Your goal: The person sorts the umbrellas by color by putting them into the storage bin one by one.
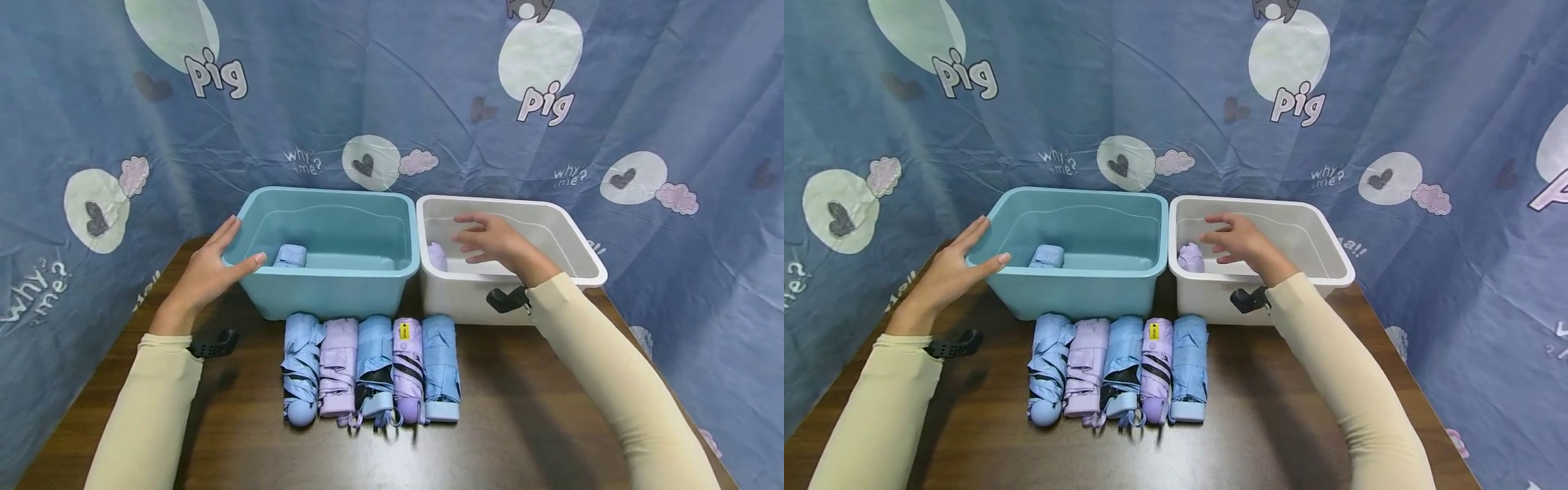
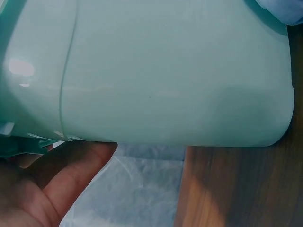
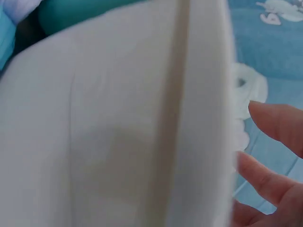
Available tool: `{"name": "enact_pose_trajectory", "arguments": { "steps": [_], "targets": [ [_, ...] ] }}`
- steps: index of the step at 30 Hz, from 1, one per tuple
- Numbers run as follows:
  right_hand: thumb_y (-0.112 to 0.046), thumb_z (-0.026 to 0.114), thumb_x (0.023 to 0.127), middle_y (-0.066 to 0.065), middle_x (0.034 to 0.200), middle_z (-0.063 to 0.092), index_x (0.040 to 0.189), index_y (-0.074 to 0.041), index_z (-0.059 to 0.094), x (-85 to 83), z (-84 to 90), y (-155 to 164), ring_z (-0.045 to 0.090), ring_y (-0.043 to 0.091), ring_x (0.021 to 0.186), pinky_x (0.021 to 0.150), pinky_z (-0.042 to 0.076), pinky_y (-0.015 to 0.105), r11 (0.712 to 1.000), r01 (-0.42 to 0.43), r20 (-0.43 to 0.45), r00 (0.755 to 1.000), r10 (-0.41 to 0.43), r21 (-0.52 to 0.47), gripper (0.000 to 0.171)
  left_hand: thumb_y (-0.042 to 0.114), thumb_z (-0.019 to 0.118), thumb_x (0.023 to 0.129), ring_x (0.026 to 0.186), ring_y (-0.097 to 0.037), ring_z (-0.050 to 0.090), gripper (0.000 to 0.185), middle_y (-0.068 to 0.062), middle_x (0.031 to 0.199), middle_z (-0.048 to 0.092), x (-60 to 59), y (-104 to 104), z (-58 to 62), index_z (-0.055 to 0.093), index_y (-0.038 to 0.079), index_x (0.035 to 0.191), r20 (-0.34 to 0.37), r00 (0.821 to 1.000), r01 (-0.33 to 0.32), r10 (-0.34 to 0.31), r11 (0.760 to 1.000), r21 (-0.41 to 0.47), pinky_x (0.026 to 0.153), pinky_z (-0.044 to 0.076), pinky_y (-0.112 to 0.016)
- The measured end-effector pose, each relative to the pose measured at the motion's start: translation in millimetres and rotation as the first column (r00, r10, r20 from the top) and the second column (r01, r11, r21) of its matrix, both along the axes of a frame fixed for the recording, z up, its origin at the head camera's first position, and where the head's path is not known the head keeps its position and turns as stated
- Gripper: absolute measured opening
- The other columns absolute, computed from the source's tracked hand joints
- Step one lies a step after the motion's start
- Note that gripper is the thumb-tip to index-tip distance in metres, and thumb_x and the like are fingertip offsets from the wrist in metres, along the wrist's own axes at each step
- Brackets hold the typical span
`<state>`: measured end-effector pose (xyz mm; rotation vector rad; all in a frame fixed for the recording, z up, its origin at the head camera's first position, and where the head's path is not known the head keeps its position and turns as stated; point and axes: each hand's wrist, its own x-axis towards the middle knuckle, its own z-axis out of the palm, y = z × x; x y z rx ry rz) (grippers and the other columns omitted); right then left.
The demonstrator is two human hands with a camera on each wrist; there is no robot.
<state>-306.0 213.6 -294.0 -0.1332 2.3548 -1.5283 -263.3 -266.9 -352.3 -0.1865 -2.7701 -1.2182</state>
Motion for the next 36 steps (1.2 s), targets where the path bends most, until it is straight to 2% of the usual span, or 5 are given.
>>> {"name": "enact_pose_trajectory", "arguments": {
  "steps": [5, 14, 23, 31, 36],
  "targets": [
    [-0.018, 0.062, 0.096, 0.02, 0.137, 0.051, 0.144, -0.008, 0.043, 12.6, 7.9, 3.5, 0.056, 0.034, 0.115, 0.091, 0.05, 0.046, 1.0, -0.01, -0.041, 0.999, 0.009, -0.011, 0.053, 0.051, 0.065, 0.087, 0.146, -0.035, 0.005, 0.094, 0.012, 0.161, 0.0, 0.0, -1.7, 0.3, 0.008, 0.022, 0.156, -0.001, 1.0, -0.002, 0.003, 1.0, 0.014, 0.105, 0.017, -0.071],
    [-0.016, 0.063, 0.095, 0.024, 0.137, 0.049, 0.14, -0.004, 0.046, 36.1, 14.9, 8.4, 0.055, 0.036, 0.116, 0.086, 0.053, 0.046, 0.995, -0.084, -0.109, 0.991, 0.079, -0.045, 0.05, 0.05, 0.065, 0.087, 0.146, -0.034, 0.004, 0.093, 0.012, 0.16, -0.001, 1.3, -4.2, -1.6, 0.008, 0.024, 0.156, 0.001, 1.0, -0.004, 0.004, 1.0, 0.014, 0.104, 0.017, -0.071],
    [-0.016, 0.067, 0.092, 0.017, 0.132, 0.055, 0.136, -0.007, 0.052, 63.7, 22.8, 4.6, 0.059, 0.033, 0.113, 0.08, 0.055, 0.043, 0.987, -0.159, -0.156, 0.976, 0.152, -0.03, 0.047, 0.051, 0.065, 0.087, 0.146, -0.037, 0.007, 0.094, 0.011, 0.161, -0.001, 1.4, -2.9, -3.5, 0.008, 0.024, 0.156, 0.011, 1.0, -0.014, 0.014, 1.0, 0.023, 0.104, 0.017, -0.071],
    [-0.015, 0.068, 0.091, 0.02, 0.126, 0.058, 0.13, -0.007, 0.057, 87.6, 11.6, -0.9, 0.061, 0.039, 0.107, 0.076, 0.057, 0.041, 0.981, -0.192, -0.2, 0.962, 0.184, -0.023, 0.042, 0.05, 0.065, 0.087, 0.146, -0.033, 0.005, 0.092, 0.014, 0.16, 0.0, 0.0, -2.9, -1.5, 0.009, 0.025, 0.155, 0.002, 1.0, -0.004, 0.004, 1.0, 0.031, 0.105, 0.017, -0.07],
    [-0.016, 0.066, 0.092, 0.024, 0.126, 0.058, 0.131, -0.005, 0.057, 99.0, -5.9, -3.7, 0.064, 0.033, 0.104, 0.077, 0.057, 0.039, 0.973, -0.231, -0.209, 0.952, 0.225, -0.007, 0.041, 0.051, 0.065, 0.087, 0.146, -0.034, 0.005, 0.093, 0.013, 0.16, -0.001, -0.1, -0.4, -1.1, 0.008, 0.026, 0.155, 0.014, 1.0, -0.005, 0.005, 1.0, 0.026, 0.105, 0.017, -0.07]
  ]
}}
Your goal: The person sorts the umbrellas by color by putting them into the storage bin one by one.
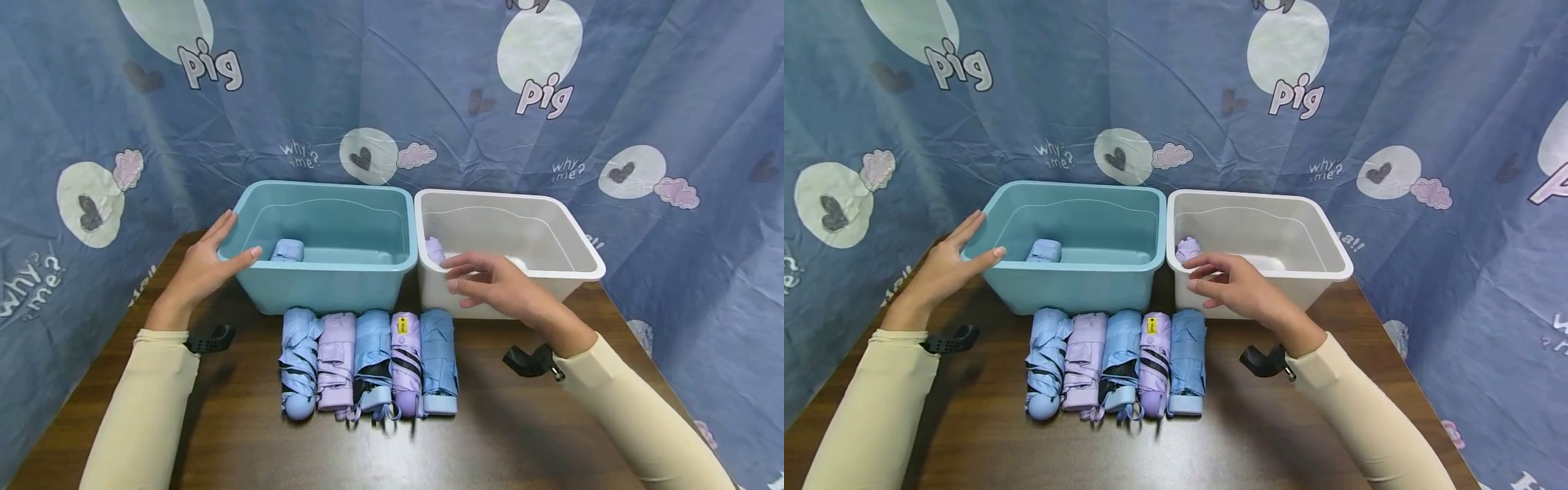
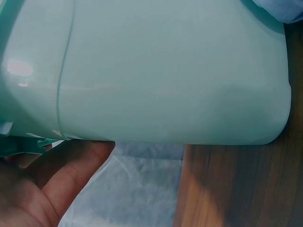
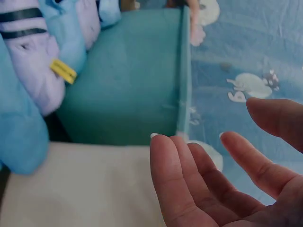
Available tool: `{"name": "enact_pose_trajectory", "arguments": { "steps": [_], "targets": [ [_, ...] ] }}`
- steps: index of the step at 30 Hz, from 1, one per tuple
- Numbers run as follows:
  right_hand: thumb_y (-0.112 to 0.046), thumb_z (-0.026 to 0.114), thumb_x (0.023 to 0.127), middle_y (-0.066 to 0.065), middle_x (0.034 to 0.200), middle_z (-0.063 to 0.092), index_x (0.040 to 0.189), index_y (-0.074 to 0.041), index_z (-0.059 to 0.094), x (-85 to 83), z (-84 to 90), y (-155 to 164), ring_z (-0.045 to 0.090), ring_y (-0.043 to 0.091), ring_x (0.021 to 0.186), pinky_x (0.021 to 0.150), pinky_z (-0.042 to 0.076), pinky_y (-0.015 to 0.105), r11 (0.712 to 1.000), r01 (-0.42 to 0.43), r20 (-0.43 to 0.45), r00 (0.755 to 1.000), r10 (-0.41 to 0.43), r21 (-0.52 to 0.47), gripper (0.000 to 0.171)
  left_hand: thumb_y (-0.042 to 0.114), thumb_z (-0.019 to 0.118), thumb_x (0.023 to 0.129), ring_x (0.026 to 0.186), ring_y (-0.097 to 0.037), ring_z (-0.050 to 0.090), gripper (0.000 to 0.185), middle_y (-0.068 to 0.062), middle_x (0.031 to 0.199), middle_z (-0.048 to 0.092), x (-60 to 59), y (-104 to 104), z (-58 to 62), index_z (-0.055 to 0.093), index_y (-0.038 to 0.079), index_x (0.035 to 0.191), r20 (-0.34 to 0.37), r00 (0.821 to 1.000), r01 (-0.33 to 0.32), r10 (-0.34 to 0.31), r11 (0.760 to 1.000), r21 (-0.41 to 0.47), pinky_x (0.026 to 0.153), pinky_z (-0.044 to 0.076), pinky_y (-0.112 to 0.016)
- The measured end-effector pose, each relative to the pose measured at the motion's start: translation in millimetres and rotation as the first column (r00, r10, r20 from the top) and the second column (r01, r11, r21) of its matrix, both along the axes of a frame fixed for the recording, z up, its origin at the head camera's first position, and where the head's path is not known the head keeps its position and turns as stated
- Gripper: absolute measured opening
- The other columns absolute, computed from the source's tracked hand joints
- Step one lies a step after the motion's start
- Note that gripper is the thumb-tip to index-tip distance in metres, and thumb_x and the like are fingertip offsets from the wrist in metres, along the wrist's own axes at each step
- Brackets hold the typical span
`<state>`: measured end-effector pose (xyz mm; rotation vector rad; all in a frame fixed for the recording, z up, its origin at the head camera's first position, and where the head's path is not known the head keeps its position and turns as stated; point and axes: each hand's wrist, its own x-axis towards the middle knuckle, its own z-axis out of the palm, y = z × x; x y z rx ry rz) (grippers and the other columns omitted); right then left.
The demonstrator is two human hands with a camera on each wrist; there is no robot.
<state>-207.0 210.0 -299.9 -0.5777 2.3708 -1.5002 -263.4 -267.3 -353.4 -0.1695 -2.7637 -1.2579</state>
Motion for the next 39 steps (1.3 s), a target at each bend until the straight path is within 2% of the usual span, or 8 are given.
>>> {"name": "enact_pose_trajectory", "arguments": {
  "steps": [2, 7, 14, 20, 25, 31, 35, 39],
  "targets": [
    [-0.017, 0.065, 0.093, 0.022, 0.125, 0.058, 0.131, -0.005, 0.057, 3.9, -7.9, -1.4, 0.064, 0.029, 0.102, 0.078, 0.057, 0.04, 1.0, -0.017, 0.01, 1.0, 0.017, -0.002, 0.04, 0.051, 0.065, 0.087, 0.146, -0.035, 0.006, 0.093, 0.012, 0.16, -0.001, 0.3, 0.0, 0.2, 0.008, 0.025, 0.155, 0.0, 1.0, 0.002, -0.002, 1.0, -0.002, 0.105, 0.017, -0.07],
    [-0.015, 0.063, 0.095, 0.018, 0.125, 0.059, 0.13, -0.006, 0.058, 8.3, -28.9, -3.9, 0.061, 0.039, 0.105, 0.077, 0.056, 0.044, 0.999, -0.036, 0.034, 0.999, 0.036, -0.014, 0.037, 0.05, 0.065, 0.087, 0.146, -0.034, 0.005, 0.092, 0.012, 0.161, -0.001, 1.0, -0.9, 2.5, 0.009, 0.024, 0.155, -0.013, 1.0, 0.004, -0.004, 1.0, 0.002, 0.105, 0.017, -0.07],
    [-0.013, 0.063, 0.094, 0.025, 0.126, 0.056, 0.13, 0.001, 0.056, 9.2, -56.9, -0.7, 0.061, 0.043, 0.102, 0.071, 0.058, 0.041, 1.0, -0.019, 0.044, 0.999, 0.018, 0.015, 0.04, 0.051, 0.064, 0.088, 0.146, -0.035, 0.006, 0.092, 0.012, 0.161, -0.001, -0.2, 0.5, 3.7, 0.008, 0.025, 0.156, -0.006, 1.0, 0.008, -0.008, 1.0, -0.007, 0.105, 0.017, -0.07],
    [-0.013, 0.064, 0.093, 0.027, 0.118, 0.058, 0.129, 0.002, 0.056, 11.0, -72.2, 0.2, 0.063, 0.043, 0.096, 0.069, 0.057, 0.047, 0.999, -0.003, 0.036, 0.999, 0.002, 0.035, 0.04, 0.05, 0.064, 0.088, 0.146, -0.035, 0.005, 0.092, 0.008, 0.162, 0.0, 0.3, -0.3, 2.4, 0.008, 0.023, 0.156, -0.012, 1.0, 0.011, -0.011, 1.0, -0.003, 0.105, 0.017, -0.07],
    [-0.012, 0.064, 0.093, 0.023, 0.106, 0.062, 0.128, 0.003, 0.056, 13.4, -82.6, 3.1, 0.063, 0.041, 0.092, 0.067, 0.057, 0.048, 0.999, 0.019, 0.027, 0.999, -0.02, 0.044, 0.039, 0.05, 0.064, 0.088, 0.146, -0.034, 0.005, 0.091, 0.011, 0.161, 0.0, -0.5, -0.9, 0.8, 0.008, 0.026, 0.156, -0.012, 1.0, 0.014, -0.013, 1.0, 0.008, 0.105, 0.017, -0.07],
    [-0.011, 0.066, 0.091, 0.021, 0.104, 0.062, 0.128, 0.001, 0.056, 19.4, -99.0, 3.8, 0.063, 0.038, 0.089, 0.065, 0.057, 0.043, 0.995, 0.078, 0.044, 0.996, -0.081, 0.063, 0.04, 0.049, 0.064, 0.088, 0.146, -0.034, 0.005, 0.091, 0.011, 0.161, 0.0, 0.1, -1.2, -1.8, 0.009, 0.024, 0.156, -0.012, 1.0, 0.017, -0.017, 1.0, 0.008, 0.106, 0.017, -0.069],
    [-0.013, 0.068, 0.09, 0.022, 0.109, 0.061, 0.132, -0.004, 0.055, 23.3, -107.2, 0.8, 0.065, 0.032, 0.088, 0.063, 0.057, 0.04, 0.987, 0.131, 0.008, 0.991, -0.133, 0.093, 0.045, 0.049, 0.064, 0.088, 0.146, -0.034, 0.005, 0.091, 0.01, 0.161, -0.001, 1.0, -1.2, -0.9, 0.008, 0.024, 0.156, -0.016, 1.0, 0.011, -0.011, 1.0, 0.014, 0.106, 0.017, -0.069],
    [-0.018, 0.071, 0.088, 0.02, 0.112, 0.061, 0.137, -0.011, 0.05, 29.3, -115.2, -3.2, 0.065, 0.03, 0.091, 0.062, 0.057, 0.038, 0.966, 0.199, -0.02, 0.98, -0.198, 0.164, 0.054, 0.05, 0.063, 0.088, 0.146, -0.035, 0.006, 0.091, 0.01, 0.161, -0.001, 1.6, 0.3, -0.1, 0.008, 0.024, 0.156, -0.013, 1.0, 0.007, -0.007, 1.0, 0.007, 0.105, 0.017, -0.07]
  ]
}}
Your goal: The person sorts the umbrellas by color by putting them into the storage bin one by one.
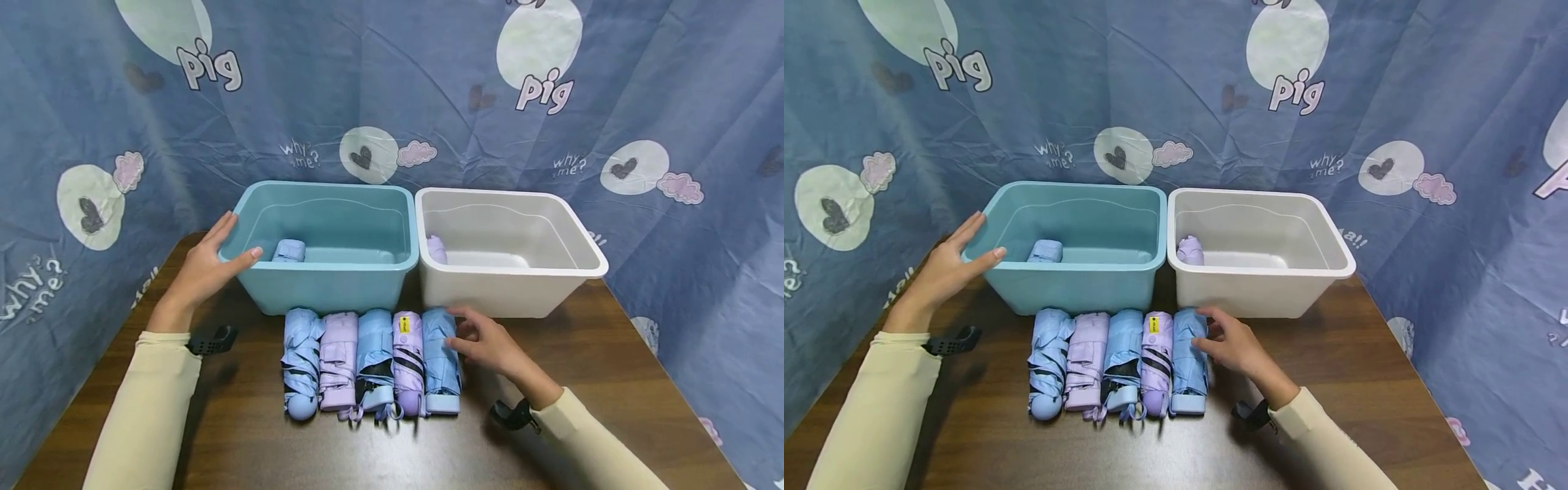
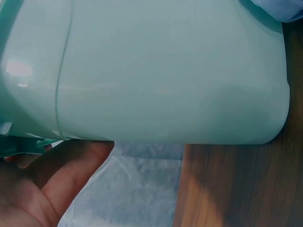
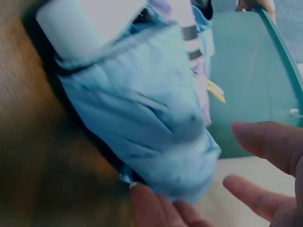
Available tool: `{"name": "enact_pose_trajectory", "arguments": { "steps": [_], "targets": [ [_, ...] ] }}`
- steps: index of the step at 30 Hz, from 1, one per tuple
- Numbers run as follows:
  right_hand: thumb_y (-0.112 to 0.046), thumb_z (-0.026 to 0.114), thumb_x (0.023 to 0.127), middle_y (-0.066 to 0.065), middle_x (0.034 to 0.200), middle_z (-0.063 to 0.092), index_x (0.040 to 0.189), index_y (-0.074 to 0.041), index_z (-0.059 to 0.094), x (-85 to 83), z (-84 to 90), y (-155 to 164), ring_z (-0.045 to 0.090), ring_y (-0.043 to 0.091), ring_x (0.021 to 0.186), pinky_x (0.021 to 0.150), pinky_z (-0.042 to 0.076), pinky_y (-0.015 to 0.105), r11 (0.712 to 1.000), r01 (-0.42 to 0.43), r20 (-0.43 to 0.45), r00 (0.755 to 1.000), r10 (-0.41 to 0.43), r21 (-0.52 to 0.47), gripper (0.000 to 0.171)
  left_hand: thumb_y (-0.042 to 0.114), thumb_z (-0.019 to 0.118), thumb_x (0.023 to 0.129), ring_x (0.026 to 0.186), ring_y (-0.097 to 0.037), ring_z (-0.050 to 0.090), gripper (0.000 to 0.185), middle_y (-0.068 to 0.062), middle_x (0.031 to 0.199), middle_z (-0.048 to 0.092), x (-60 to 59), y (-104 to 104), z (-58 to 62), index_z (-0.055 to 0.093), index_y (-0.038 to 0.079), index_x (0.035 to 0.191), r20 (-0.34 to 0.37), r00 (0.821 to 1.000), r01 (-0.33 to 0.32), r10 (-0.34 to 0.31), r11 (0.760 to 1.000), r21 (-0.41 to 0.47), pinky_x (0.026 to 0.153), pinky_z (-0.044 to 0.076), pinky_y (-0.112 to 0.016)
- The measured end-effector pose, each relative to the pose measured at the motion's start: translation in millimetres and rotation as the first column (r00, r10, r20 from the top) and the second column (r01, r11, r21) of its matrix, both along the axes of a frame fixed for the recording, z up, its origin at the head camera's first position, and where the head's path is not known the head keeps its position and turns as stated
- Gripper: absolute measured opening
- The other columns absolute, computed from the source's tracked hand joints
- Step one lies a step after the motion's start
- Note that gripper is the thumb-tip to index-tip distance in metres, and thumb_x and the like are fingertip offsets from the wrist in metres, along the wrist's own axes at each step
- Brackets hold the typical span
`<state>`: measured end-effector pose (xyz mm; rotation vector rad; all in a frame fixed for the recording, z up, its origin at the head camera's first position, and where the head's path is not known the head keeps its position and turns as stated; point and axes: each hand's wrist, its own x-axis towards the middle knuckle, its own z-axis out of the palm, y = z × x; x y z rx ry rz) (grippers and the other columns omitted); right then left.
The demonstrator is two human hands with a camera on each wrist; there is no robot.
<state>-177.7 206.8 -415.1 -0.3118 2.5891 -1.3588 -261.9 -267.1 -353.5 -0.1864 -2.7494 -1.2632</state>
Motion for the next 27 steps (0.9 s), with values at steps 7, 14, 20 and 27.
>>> {"name": "enact_pose_trajectory", "arguments": {
  "steps": [7, 14, 20, 27],
  "targets": [
    [-0.027, 0.077, 0.083, 0.021, 0.112, 0.064, 0.143, -0.006, 0.041, 3.4, -15.1, -11.5, 0.065, 0.035, 0.099, 0.079, 0.055, 0.046, 0.995, 0.023, -0.134, 0.991, -0.01, 0.094, 0.073, 0.049, 0.064, 0.088, 0.146, -0.033, 0.005, 0.091, 0.009, 0.161, 0.0, -0.5, -0.7, -1.2, 0.009, 0.024, 0.156, 0.001, 1.0, 0.005, -0.005, 1.0, 0.004, 0.106, 0.016, -0.069],
    [-0.036, 0.079, 0.08, 0.014, 0.101, 0.068, 0.147, -0.007, 0.036, 4.7, -19.3, -22.1, 0.064, 0.022, 0.089, 0.082, 0.052, 0.047, 0.987, 0.066, -0.176, 0.984, -0.041, 0.143, 0.085, 0.05, 0.063, 0.088, 0.146, -0.034, 0.006, 0.091, 0.009, 0.161, 0.0, -1.8, 0.1, 0.3, 0.009, 0.023, 0.156, -0.001, 1.0, 0.003, -0.003, 1.0, 0.002, 0.106, 0.017, -0.069],
    [-0.042, 0.079, 0.078, 0.013, 0.097, 0.061, 0.15, -0.017, 0.034, 5.6, -22.6, -28.8, 0.055, 0.024, 0.084, 0.077, 0.05, 0.046, 0.971, 0.115, -0.145, 0.986, -0.086, 0.207, 0.088, 0.049, 0.064, 0.088, 0.146, -0.034, 0.006, 0.091, 0.008, 0.161, 0.001, 0.0, -1.2, -2.0, 0.01, 0.022, 0.156, -0.011, 1.0, 0.003, -0.003, 1.0, -0.002, 0.106, 0.016, -0.069],
    [-0.045, 0.078, 0.078, 0.021, 0.112, 0.056, 0.148, -0.023, 0.039, 7.5, -24.3, -32.0, 0.051, 0.031, 0.095, 0.074, 0.047, 0.048, 0.956, 0.119, -0.176, 0.982, -0.073, 0.267, 0.082, 0.049, 0.064, 0.088, 0.146, -0.032, 0.004, 0.09, 0.01, 0.161, 0.001, 0.1, -0.8, -1.8, 0.01, 0.023, 0.156, -0.009, 1.0, 0.005, -0.005, 1.0, 0.021, 0.107, 0.015, -0.068]
  ]
}}
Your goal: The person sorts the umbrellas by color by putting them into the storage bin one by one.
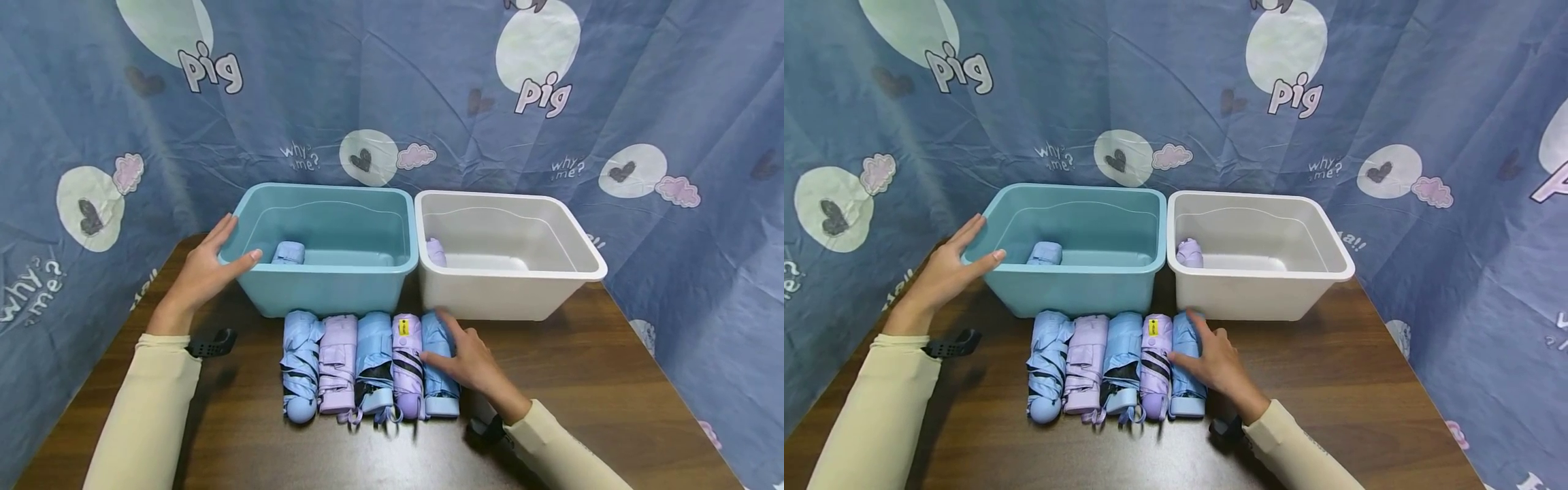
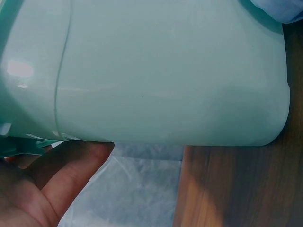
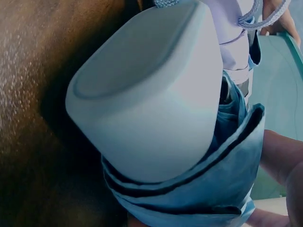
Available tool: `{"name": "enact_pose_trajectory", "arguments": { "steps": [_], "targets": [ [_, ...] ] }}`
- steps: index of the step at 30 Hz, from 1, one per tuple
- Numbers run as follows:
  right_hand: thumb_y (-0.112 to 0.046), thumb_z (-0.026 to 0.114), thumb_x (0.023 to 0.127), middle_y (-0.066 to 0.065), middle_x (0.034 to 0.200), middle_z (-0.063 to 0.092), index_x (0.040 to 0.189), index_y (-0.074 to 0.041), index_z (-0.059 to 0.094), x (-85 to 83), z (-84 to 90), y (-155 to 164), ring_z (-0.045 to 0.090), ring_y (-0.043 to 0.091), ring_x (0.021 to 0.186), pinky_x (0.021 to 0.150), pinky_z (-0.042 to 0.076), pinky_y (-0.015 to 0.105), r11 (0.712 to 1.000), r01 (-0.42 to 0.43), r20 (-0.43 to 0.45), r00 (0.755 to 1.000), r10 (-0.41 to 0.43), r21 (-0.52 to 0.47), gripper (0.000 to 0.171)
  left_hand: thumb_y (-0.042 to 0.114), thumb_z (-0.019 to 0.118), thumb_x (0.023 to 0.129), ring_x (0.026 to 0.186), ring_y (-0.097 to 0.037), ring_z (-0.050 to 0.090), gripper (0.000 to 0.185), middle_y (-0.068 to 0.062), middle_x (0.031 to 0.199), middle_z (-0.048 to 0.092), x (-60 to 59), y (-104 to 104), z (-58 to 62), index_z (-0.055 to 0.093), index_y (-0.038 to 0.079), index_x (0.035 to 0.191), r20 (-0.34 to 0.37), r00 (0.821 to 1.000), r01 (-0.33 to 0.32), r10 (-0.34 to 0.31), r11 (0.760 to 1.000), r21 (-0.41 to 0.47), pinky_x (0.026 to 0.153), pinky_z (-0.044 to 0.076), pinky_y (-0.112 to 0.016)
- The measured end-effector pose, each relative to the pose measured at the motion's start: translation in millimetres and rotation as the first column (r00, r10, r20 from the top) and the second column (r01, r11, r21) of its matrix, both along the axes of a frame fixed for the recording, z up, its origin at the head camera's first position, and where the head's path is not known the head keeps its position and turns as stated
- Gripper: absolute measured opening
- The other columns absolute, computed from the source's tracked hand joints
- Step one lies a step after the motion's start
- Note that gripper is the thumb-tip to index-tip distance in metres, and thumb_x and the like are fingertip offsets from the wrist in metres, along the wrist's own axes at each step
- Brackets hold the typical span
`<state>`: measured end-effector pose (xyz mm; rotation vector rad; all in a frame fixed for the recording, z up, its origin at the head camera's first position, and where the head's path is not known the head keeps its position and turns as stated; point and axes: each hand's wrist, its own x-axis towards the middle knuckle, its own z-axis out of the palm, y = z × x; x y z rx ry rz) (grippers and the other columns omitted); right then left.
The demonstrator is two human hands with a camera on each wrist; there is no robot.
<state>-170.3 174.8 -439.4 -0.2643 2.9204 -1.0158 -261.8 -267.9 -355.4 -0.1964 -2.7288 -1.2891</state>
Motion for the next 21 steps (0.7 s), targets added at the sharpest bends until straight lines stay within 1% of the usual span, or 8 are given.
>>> {"name": "enact_pose_trajectory", "arguments": {
  "steps": [4, 7, 13, 17, 21],
  "targets": [
    [-0.043, 0.078, 0.079, 0.019, 0.107, 0.056, 0.145, -0.024, 0.045, 0.3, 0.0, -1.0, 0.049, 0.029, 0.092, 0.067, 0.043, 0.04, 1.0, -0.02, -0.005, 1.0, 0.02, 0.016, 0.076, 0.049, 0.063, 0.088, 0.146, -0.033, 0.005, 0.09, 0.009, 0.161, 0.001, -0.3, 0.3, 0.7, 0.01, 0.023, 0.156, 0.004, 1.0, 0.001, -0.001, 1.0, -0.006, 0.107, 0.016, -0.068],
    [-0.04, 0.078, 0.08, 0.018, 0.108, 0.056, 0.144, -0.025, 0.047, -1.0, 0.0, -1.0, 0.048, 0.026, 0.09, 0.067, 0.041, 0.037, 1.0, -0.028, -0.005, 1.0, 0.028, 0.015, 0.072, 0.049, 0.064, 0.088, 0.146, -0.032, 0.005, 0.09, 0.008, 0.161, 0.002, -0.1, -1.0, 1.4, 0.011, 0.022, 0.156, -0.005, 1.0, 0.001, -0.001, 1.0, -0.009, 0.107, 0.016, -0.068],
    [-0.032, 0.08, 0.079, 0.019, 0.112, 0.058, 0.142, -0.022, 0.05, -3.7, -0.4, 1.8, 0.051, 0.027, 0.094, 0.077, 0.044, 0.045, 0.999, -0.046, -0.036, 0.998, 0.045, -0.022, 0.07, 0.048, 0.064, 0.088, 0.146, -0.032, 0.007, 0.09, 0.009, 0.161, 0.003, -0.6, -2.0, 2.5, 0.011, 0.023, 0.156, -0.017, 1.0, -0.003, 0.003, 1.0, -0.001, 0.107, 0.017, -0.068],
    [-0.031, 0.081, 0.079, 0.018, 0.114, 0.058, 0.142, -0.023, 0.049, -3.5, -1.2, 6.1, 0.053, 0.026, 0.095, 0.08, 0.046, 0.046, 0.996, -0.035, 0.008, 0.999, 0.036, -0.077, 0.071, 0.049, 0.064, 0.088, 0.146, -0.033, 0.008, 0.09, 0.009, 0.161, 0.002, -0.9, -0.8, 1.4, 0.01, 0.024, 0.156, -0.002, 1.0, -0.002, 0.002, 1.0, -0.014, 0.106, 0.017, -0.069],
    [-0.03, 0.08, 0.08, 0.017, 0.122, 0.058, 0.144, -0.023, 0.047, -3.3, -0.9, 10.8, 0.056, 0.026, 0.098, 0.081, 0.049, 0.046, 0.989, -0.032, 0.061, 0.997, 0.041, -0.143, 0.071, 0.049, 0.063, 0.088, 0.146, -0.034, 0.007, 0.09, 0.007, 0.161, 0.002, -0.2, -0.9, 0.8, 0.01, 0.023, 0.156, 0.002, 1.0, -0.004, 0.004, 1.0, -0.019, 0.106, 0.017, -0.069]
  ]
}}
